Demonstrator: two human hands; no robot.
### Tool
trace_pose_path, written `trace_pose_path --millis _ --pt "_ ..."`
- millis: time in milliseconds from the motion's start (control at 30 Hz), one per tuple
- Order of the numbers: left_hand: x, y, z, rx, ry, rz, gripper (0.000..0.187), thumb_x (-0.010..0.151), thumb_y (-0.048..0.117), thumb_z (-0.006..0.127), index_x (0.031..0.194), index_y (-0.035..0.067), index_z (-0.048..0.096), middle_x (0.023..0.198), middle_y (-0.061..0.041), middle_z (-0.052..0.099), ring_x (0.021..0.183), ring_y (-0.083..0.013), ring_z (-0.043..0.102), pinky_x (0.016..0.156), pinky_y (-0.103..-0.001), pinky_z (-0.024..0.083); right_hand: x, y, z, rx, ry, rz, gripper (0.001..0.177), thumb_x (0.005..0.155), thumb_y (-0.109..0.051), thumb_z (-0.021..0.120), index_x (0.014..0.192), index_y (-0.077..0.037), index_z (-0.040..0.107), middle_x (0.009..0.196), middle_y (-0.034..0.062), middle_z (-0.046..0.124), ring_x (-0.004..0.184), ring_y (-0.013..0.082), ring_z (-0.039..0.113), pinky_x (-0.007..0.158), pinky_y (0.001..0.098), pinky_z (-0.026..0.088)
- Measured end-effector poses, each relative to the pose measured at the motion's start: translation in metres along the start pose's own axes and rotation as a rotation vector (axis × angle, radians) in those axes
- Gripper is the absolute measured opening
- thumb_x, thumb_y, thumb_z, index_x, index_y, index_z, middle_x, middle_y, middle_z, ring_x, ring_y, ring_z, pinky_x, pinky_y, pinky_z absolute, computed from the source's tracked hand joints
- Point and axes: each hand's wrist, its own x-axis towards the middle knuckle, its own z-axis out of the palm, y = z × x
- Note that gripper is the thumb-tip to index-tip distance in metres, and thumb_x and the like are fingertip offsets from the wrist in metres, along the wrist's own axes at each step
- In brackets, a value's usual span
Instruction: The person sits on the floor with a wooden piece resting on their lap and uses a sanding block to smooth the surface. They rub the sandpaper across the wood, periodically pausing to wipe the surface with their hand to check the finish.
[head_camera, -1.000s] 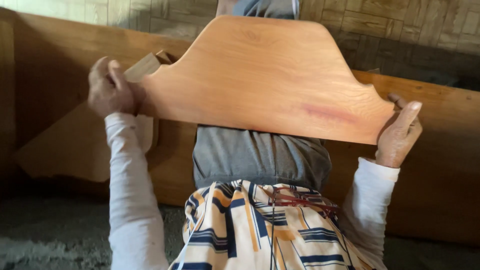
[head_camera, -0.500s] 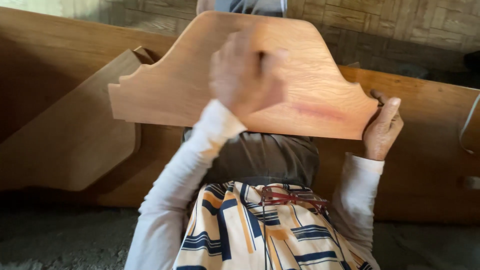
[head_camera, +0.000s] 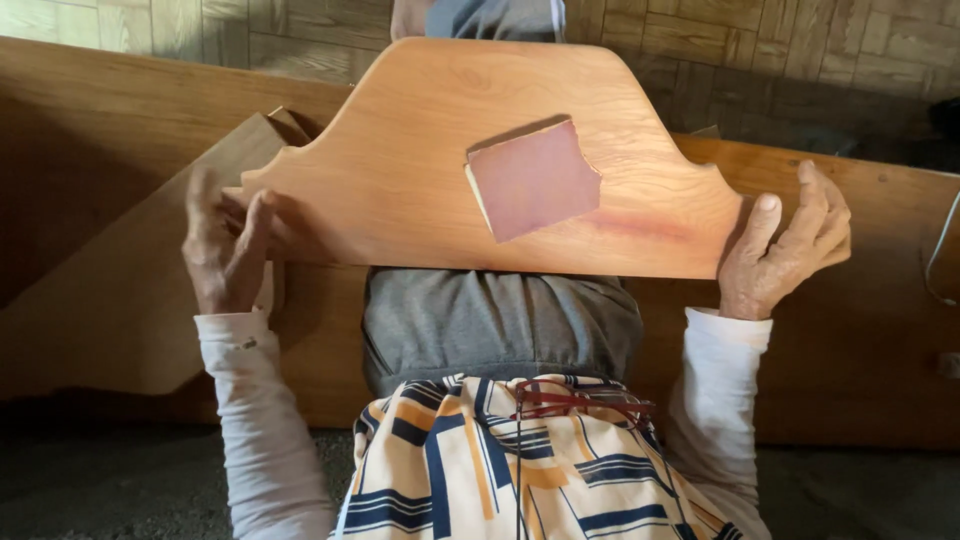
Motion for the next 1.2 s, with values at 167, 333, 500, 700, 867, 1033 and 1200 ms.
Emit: trace_pose_path --millis 167,333,500,700,867,1033,1200 --pt "0.014 -0.011 0.007 -0.192 -0.145 -0.241 0.053 0.091 0.056 0.082 0.113 0.011 0.065 0.077 0.005 0.055 0.074 -0.0085 0.051 0.074 -0.029 0.046 0.027 -0.039 -0.031 0.025 -0.108 -0.133 0.045 0.117 -0.04 0.056 0.143 -0.004 0.061 0.134 0.0255 0.06 0.118 0.0425 0.055 0.102 0.0521 0.031" --pt "0.01 0.017 -0.006 -0.463 0.027 -0.02 0.026 0.103 0.022 0.081 0.101 0.011 0.057 0.076 0.004 0.048 0.071 -0.0058 0.04 0.073 -0.023 0.042 0.05 -0.094 -0.023 0.538 -0.588 -0.225 0.069 0.102 -0.038 0.069 0.155 0.001 0.045 0.158 0.0269 0.043 0.147 0.0409 0.042 0.127 0.0526 0.032" --pt "-0.007 0.061 -0.045 -0.233 0.095 0.08 0.04 0.096 0.038 0.088 0.102 0.011 0.059 0.089 0.001 0.058 0.081 -0.0156 0.052 0.08 -0.032 0.046 0.049 -0.1 0.018 0.41 -0.739 -0.308 0.088 0.097 -0.051 0.07 0.164 -0.007 0.034 0.16 0.0233 0.043 0.144 0.0398 0.04 0.115 0.0525 0.032" --pt "-0.019 0.096 -0.061 -0.072 0.002 0.048 0.059 0.087 0.05 0.085 0.113 0.011 0.049 0.103 -0.011 0.069 0.089 -0.0363 0.069 0.074 -0.047 0.048 0.036 -0.081 0.033 0.466 -0.784 -0.092 0.101 0.085 -0.045 0.084 0.166 -0.016 0.031 0.124 0.0158 0.04 0.122 0.0328 0.039 0.117 0.0479 0.033" --pt "-0.008 0.103 -0.057 0.003 -0.149 -0.103 0.082 0.081 0.046 0.086 0.144 0.017 0.043 0.107 -0.012 0.072 0.097 -0.0359 0.07 0.081 -0.05 0.05 0.044 -0.095 0.034 0.65 -0.793 0.057 0.092 0.082 -0.027 0.086 0.156 -0.001 0.039 0.162 0.0136 0.042 0.137 0.0291 0.042 0.121 0.041 0.031" --pt "-0.013 0.08 -0.04 0.116 -0.165 0.02 0.06 0.093 0.057 0.07 0.134 0.014 0.057 0.123 -0.015 0.058 0.107 -0.0381 0.063 0.081 -0.058 0.05 0.031 -0.073 0.018 1.033 -0.745 0.424 0.023 0.087 -0.01 0.083 0.099 -0.015 0.065 0.103 -0.0039 0.064 0.096 0.0082 0.058 0.087 0.0227 0.046" --pt "0.002 0.039 0.028 0.302 -0.043 0.227 0.047 0.102 0.06 0.062 0.107 0.014 0.066 0.11 -0.013 0.064 0.102 -0.0368 0.062 0.089 -0.055 0.04 0.011 0.008 0.009 0.896 -0.201 0.597 0.026 0.092 -0.012 0.084 0.095 -0.015 0.058 0.097 -0.0031 0.057 0.092 0.0093 0.054 0.089 0.0257 0.044"
